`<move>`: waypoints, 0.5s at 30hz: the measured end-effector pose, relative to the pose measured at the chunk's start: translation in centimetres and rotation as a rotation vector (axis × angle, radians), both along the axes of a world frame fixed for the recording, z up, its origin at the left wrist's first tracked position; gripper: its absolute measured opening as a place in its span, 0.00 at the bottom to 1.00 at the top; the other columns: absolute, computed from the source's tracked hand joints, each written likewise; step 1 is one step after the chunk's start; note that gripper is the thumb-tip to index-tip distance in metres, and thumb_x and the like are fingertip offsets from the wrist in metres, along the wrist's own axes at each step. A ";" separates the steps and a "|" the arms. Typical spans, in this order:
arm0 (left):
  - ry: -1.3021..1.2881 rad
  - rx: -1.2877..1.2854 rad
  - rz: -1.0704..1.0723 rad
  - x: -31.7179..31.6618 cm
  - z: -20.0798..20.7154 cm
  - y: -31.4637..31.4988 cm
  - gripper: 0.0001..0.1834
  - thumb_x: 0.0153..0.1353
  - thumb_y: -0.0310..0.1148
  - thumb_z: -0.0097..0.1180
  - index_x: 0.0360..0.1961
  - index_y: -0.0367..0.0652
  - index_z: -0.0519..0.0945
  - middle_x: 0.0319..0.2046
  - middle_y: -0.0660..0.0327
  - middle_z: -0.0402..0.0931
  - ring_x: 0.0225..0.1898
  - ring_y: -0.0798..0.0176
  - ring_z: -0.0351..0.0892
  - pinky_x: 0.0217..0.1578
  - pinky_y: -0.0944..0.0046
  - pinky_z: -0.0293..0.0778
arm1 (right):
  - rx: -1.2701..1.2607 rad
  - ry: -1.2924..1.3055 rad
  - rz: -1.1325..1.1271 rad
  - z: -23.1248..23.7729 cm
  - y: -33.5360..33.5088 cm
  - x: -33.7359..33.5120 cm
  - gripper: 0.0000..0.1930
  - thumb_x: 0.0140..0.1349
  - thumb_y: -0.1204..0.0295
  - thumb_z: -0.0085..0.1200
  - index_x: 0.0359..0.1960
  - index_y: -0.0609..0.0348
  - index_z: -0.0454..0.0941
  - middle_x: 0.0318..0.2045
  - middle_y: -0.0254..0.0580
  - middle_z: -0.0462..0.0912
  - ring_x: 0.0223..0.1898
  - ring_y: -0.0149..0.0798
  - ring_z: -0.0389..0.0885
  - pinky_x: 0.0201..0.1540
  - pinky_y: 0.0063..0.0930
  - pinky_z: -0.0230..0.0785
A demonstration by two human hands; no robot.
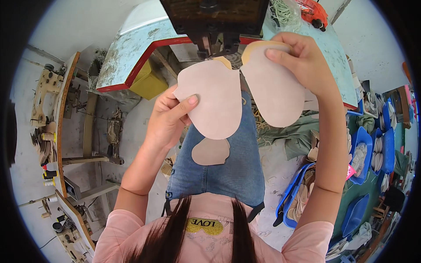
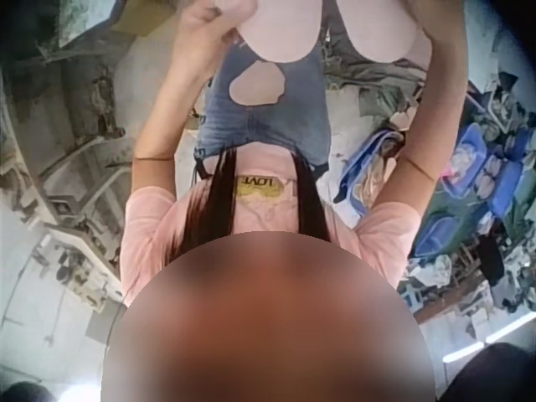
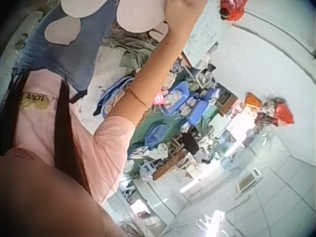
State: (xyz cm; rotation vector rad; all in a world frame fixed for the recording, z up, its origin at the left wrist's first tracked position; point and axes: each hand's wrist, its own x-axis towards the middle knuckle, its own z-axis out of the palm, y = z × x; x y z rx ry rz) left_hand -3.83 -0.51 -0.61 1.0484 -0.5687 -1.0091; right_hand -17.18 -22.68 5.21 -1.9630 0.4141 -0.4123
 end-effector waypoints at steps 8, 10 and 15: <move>0.110 -0.038 -0.013 -2.3 -0.6 -0.3 0.12 0.53 0.29 0.52 0.40 0.40 0.72 0.31 0.63 0.75 0.28 0.73 0.73 0.23 0.75 0.68 | -0.016 -0.037 0.029 1.0 -0.5 1.9 0.08 0.51 0.68 0.53 0.27 0.61 0.73 0.20 0.27 0.73 0.20 0.17 0.68 0.22 0.12 0.60; 0.191 -0.062 0.007 -2.8 -0.9 -0.6 0.13 0.54 0.28 0.51 0.41 0.39 0.70 0.34 0.61 0.74 0.32 0.69 0.75 0.28 0.71 0.73 | -0.026 -0.053 0.027 0.9 -0.8 2.5 0.08 0.51 0.68 0.53 0.27 0.60 0.73 0.20 0.27 0.73 0.20 0.17 0.68 0.23 0.12 0.60; 0.276 -0.110 0.004 -3.3 -1.1 -0.9 0.12 0.54 0.26 0.50 0.41 0.39 0.70 0.35 0.59 0.74 0.33 0.67 0.75 0.30 0.68 0.74 | -0.210 -0.038 -0.230 -0.2 -1.8 3.0 0.13 0.46 0.76 0.55 0.35 0.63 0.73 0.30 0.35 0.77 0.29 0.28 0.74 0.31 0.21 0.67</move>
